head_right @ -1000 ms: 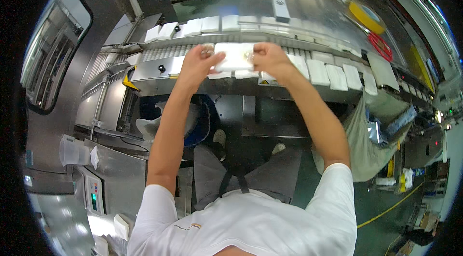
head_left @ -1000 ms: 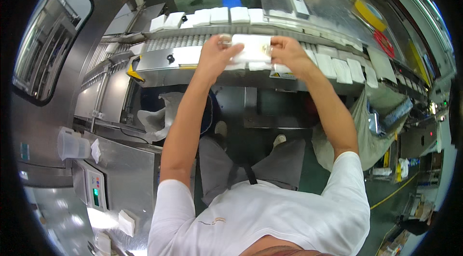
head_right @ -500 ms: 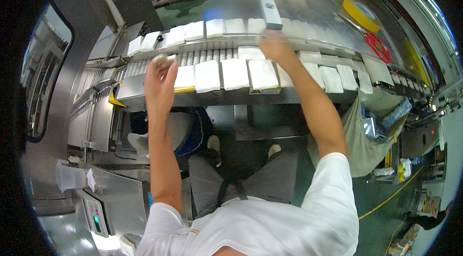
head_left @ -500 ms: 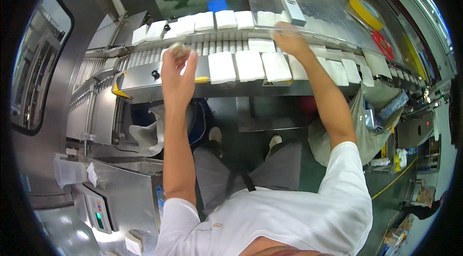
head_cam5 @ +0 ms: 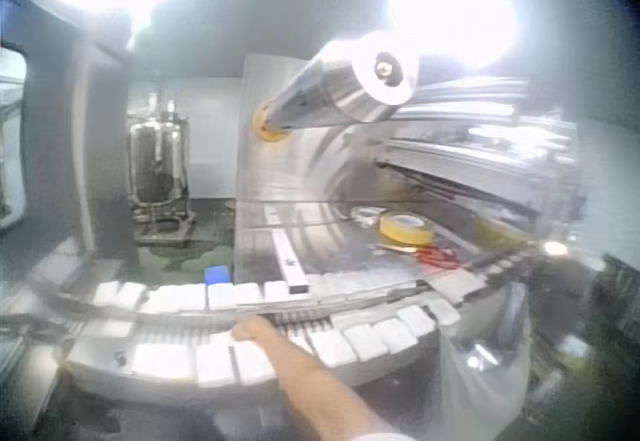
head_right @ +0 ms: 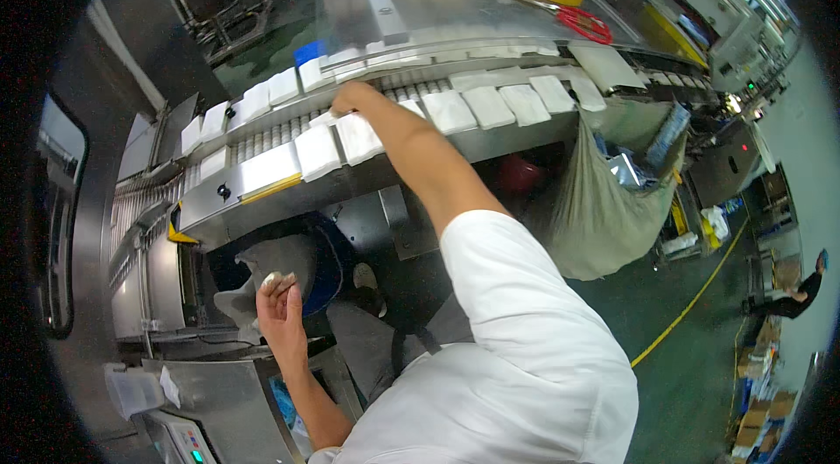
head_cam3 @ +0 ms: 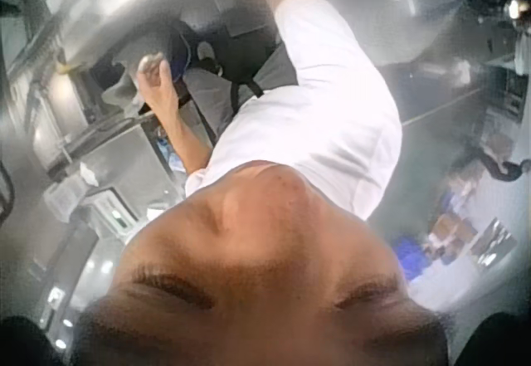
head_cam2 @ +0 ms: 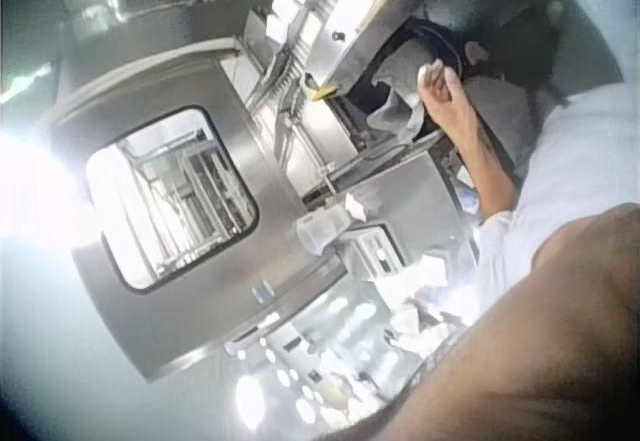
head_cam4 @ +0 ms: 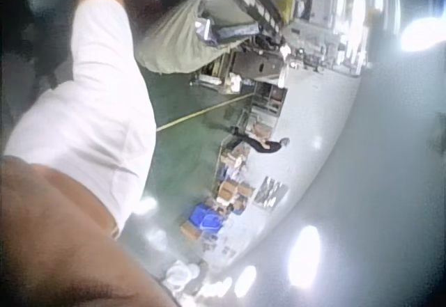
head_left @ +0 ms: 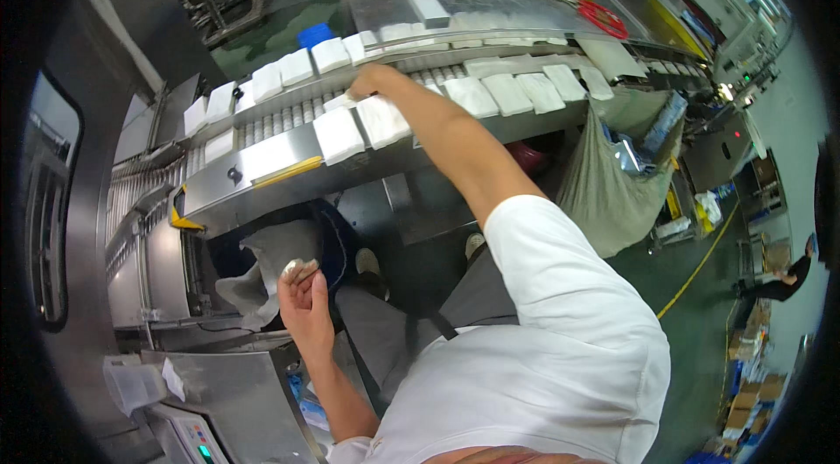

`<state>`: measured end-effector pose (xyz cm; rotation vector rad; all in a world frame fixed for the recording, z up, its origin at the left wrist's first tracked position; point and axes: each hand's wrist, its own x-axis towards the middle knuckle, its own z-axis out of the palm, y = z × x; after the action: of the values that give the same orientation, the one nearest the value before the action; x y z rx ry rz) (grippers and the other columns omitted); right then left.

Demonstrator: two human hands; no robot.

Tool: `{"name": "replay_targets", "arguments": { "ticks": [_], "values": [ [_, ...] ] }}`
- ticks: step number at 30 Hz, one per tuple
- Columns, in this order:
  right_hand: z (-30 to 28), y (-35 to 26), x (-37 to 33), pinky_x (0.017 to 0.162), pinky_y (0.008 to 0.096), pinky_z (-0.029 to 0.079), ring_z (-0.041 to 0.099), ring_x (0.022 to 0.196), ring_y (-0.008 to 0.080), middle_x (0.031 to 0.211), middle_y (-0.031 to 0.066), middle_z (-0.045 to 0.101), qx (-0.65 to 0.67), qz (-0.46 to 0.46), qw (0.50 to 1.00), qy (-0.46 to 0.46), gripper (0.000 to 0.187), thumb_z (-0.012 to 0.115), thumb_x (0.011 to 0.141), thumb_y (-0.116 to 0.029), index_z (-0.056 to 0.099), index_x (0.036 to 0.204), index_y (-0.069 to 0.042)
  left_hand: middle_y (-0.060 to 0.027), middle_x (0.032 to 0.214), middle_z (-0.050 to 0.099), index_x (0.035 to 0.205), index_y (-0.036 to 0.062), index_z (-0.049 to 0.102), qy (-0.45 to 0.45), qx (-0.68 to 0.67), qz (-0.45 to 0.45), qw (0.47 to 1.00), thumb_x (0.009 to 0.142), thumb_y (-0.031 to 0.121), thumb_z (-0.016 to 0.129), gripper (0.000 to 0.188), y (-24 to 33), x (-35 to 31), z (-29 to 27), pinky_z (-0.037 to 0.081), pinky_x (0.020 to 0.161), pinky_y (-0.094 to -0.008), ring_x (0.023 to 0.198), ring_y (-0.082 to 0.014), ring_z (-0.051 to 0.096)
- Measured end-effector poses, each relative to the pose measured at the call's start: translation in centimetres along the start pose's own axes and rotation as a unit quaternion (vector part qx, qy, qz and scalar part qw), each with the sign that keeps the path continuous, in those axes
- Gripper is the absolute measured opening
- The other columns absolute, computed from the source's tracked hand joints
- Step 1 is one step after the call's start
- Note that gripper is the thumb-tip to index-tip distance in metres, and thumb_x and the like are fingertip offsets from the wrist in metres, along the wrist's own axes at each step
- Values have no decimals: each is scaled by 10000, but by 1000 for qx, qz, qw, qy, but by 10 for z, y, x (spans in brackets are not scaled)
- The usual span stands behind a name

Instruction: The person takes white rectangular items from a stack, weighs some on a digital scale, and places them into slots on a moving conveyor belt.

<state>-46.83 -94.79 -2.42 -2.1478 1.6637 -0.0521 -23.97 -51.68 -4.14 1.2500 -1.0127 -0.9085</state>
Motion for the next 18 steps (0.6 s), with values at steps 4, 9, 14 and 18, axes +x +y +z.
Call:
{"name": "replay_targets", "arguments": {
  "ticks": [4,9,14,18],
  "values": [
    [-14,22,-7,710,397,563,697,833,198,933,144,750,259,58,964,22,487,796,839,-442,771,987,21,-144,1263,669,1364,-32,516,-40,-40,-18,998,1012,7,645,378,8,2,12,515,1027,-311,1161,-193,646],
    [-36,-33,-75,603,294,534,631,761,118,901,42,689,442,-77,890,76,325,773,929,-302,730,965,18,-186,1327,657,1408,-12,531,-24,-74,29,997,1030,210,677,461,19,48,27,509,1087,-402,1238,-272,648],
    [-24,-94,-195,694,237,509,604,792,82,897,5,653,484,-183,855,-36,240,745,966,-213,671,1070,-10,-178,1311,652,1390,-77,491,-48,-318,-74,944,1008,228,696,530,43,100,52,550,1008,-373,1185,-261,671],
    [19,-107,-204,709,247,511,616,835,84,945,21,673,388,-230,892,-20,204,753,953,-152,639,1054,-17,-128,1196,712,1272,-54,589,32,-284,-46,957,971,62,720,348,38,93,51,576,932,-331,1040,-196,711]
  ]
}}
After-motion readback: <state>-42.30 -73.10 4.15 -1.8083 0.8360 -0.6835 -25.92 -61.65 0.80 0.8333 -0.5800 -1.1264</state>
